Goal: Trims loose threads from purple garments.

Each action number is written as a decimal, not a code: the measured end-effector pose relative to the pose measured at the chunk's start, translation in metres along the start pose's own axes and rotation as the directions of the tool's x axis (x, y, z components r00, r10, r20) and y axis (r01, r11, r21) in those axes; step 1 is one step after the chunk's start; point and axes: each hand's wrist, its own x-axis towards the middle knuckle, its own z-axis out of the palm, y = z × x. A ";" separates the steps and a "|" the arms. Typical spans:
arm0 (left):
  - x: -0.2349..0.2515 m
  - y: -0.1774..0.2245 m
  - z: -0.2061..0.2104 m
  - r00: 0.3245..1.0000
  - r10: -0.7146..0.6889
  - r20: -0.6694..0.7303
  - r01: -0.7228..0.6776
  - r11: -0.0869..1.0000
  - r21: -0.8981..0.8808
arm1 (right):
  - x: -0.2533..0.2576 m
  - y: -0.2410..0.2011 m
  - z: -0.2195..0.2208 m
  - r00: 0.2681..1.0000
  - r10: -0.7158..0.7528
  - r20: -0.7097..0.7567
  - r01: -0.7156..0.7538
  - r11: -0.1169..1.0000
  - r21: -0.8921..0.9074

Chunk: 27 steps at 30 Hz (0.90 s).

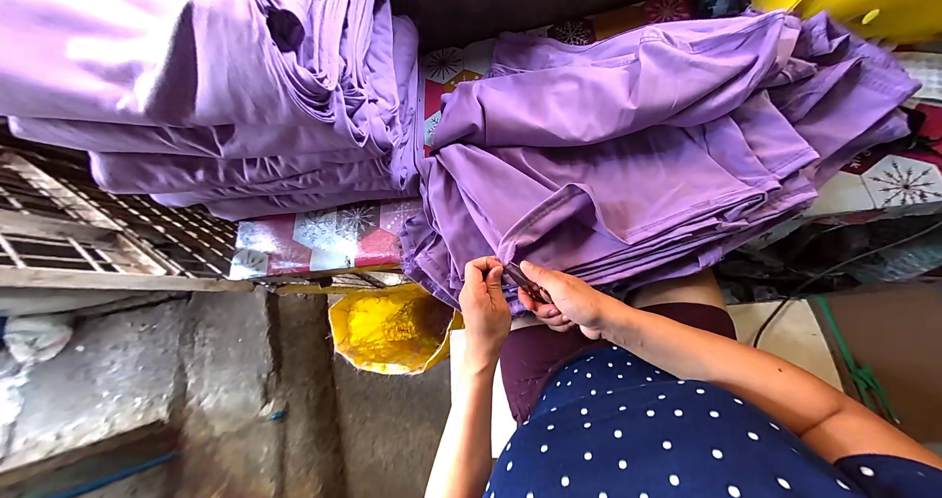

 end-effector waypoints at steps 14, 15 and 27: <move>-0.001 -0.002 0.002 0.999 0.013 -0.046 -0.014 1.000 -0.008 | 0.002 0.001 0.002 0.999 0.029 0.016 -0.030 0.998 0.059; -0.001 -0.002 0.002 0.999 0.012 -0.049 -0.013 1.000 -0.004 | 0.002 0.001 0.002 0.999 0.029 0.015 -0.030 0.997 0.066; -0.002 0.000 0.002 0.998 -0.014 -0.056 0.014 1.000 -0.003 | 0.006 0.000 0.008 0.996 0.003 -0.087 0.003 0.997 0.075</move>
